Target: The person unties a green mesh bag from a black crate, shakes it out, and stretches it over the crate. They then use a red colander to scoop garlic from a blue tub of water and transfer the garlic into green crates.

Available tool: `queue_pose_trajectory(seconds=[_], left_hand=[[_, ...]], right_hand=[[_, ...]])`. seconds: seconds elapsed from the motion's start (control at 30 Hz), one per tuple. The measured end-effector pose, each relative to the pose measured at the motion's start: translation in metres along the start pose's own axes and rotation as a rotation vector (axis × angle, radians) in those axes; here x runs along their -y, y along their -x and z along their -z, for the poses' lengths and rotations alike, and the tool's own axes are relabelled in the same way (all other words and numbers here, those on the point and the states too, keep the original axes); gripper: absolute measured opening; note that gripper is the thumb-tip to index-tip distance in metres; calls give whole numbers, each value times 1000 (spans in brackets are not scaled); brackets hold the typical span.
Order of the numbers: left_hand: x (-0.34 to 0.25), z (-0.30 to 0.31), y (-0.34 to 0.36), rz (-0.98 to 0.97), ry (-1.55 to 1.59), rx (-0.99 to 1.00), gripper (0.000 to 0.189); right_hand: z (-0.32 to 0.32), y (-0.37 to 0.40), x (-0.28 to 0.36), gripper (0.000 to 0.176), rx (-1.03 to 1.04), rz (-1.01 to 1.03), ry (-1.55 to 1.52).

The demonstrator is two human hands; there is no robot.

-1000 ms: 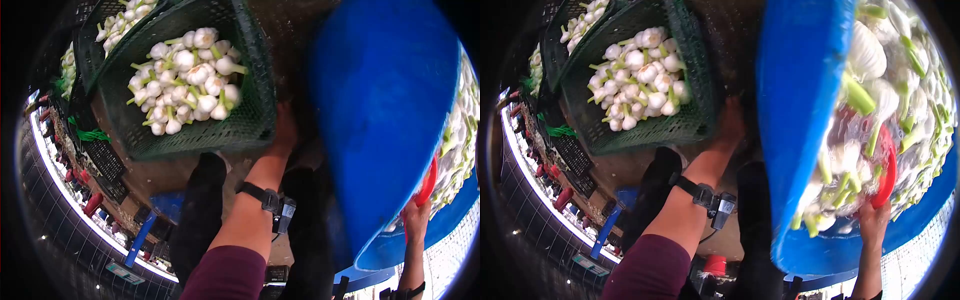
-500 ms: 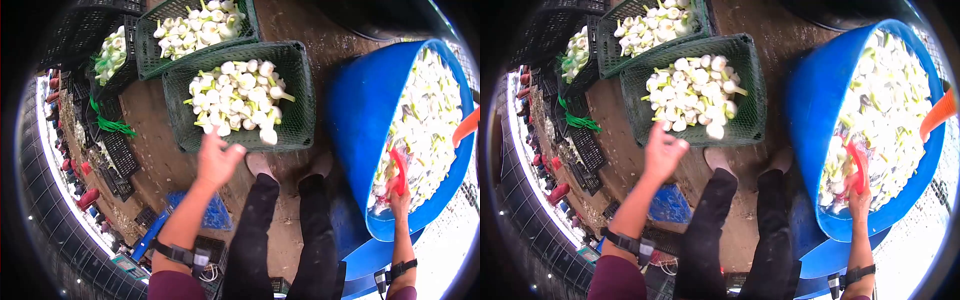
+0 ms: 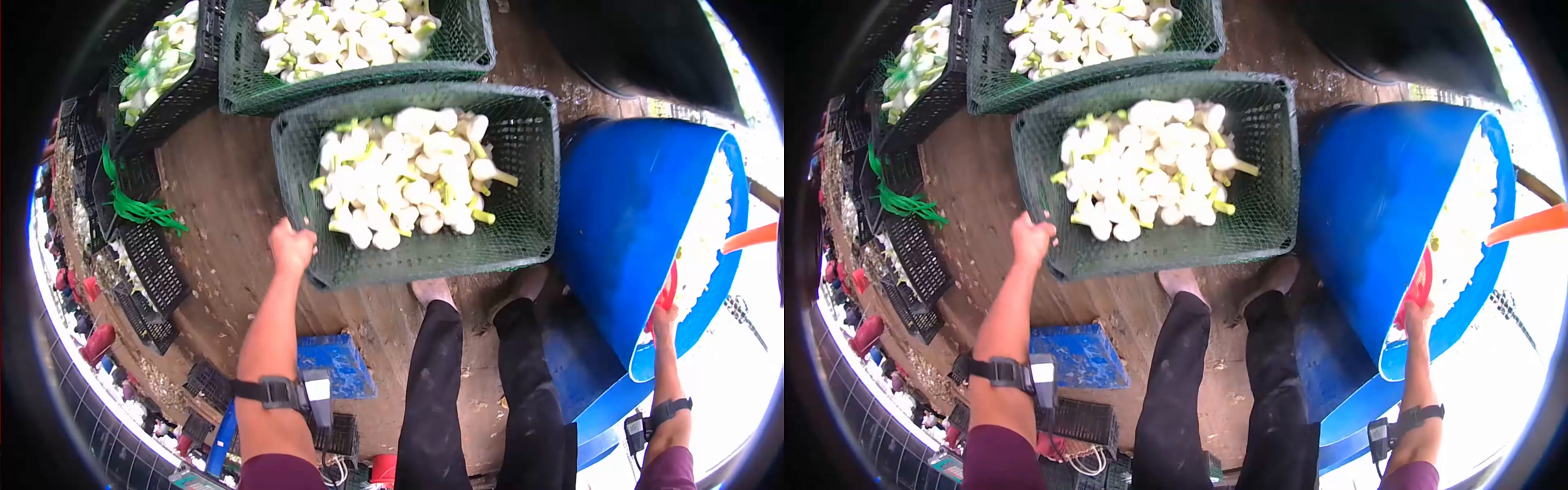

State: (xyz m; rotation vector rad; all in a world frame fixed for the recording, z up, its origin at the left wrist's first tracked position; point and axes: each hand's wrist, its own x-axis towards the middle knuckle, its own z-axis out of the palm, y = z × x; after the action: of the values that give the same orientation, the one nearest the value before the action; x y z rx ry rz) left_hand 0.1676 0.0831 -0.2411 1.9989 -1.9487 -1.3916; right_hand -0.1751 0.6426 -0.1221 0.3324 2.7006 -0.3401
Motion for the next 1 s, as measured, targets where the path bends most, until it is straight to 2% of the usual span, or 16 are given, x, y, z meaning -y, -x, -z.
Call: queue_pose_trajectory(seconds=[0.07, 0.43, 0.5, 0.6, 0.63, 0.67, 0.7, 0.73, 0.77, 0.8, 0.83, 0.87, 0.9, 0.93, 0.97, 1.0], left_hand=[[21, 8, 11, 24, 23, 6, 16], [31, 179, -15, 47, -245, -69, 25], [84, 212, -53, -95, -634, -92, 39], [99, 232, -36, -244, -796, -296, 70], [109, 238, -28, -231, -888, -314, 79], [101, 244, -7, -112, -526, -114, 78], [71, 233, 29, 21, -615, -122, 71], [111, 251, 49, -104, -898, -100, 64], [154, 276, 65, 7, -872, 53, 55], [181, 296, 104, -95, -850, 270, 47], [170, 295, 146, 175, -720, 304, 41], [133, 273, 185, 710, -310, 205, 36], [96, 255, 219, 990, -115, 122, 31], [56, 233, 243, 1112, -26, 80, 27], [85, 245, 257, 1099, 14, 356, 64], [38, 219, 263, 986, -39, 377, 35]], right_hand=[[14, 7, 14, 30, 45, -120, -44], [18, 9, 0, 30, -149, -83, 102], [30, -3, -40, 33, -225, 228, 241], [52, 29, -5, 42, -313, 291, 166], [42, 8, -63, 44, -464, 486, -44], [53, 13, -66, 47, -415, 467, 46], [55, 11, -101, 48, -592, 433, 292], [61, 10, -127, 48, -596, 404, 614], [62, -17, -244, 46, -427, 194, 225], [71, 25, -91, 46, -560, -200, 427], [90, 40, -62, 49, -495, -144, 365], [101, 43, -52, 48, -567, -101, 252], [106, 47, -49, 49, -637, -65, 139], [114, 46, -60, 50, -653, -57, 162], [138, 63, -7, 50, -526, -271, 91], [144, 66, -12, 43, -581, -214, 215]])
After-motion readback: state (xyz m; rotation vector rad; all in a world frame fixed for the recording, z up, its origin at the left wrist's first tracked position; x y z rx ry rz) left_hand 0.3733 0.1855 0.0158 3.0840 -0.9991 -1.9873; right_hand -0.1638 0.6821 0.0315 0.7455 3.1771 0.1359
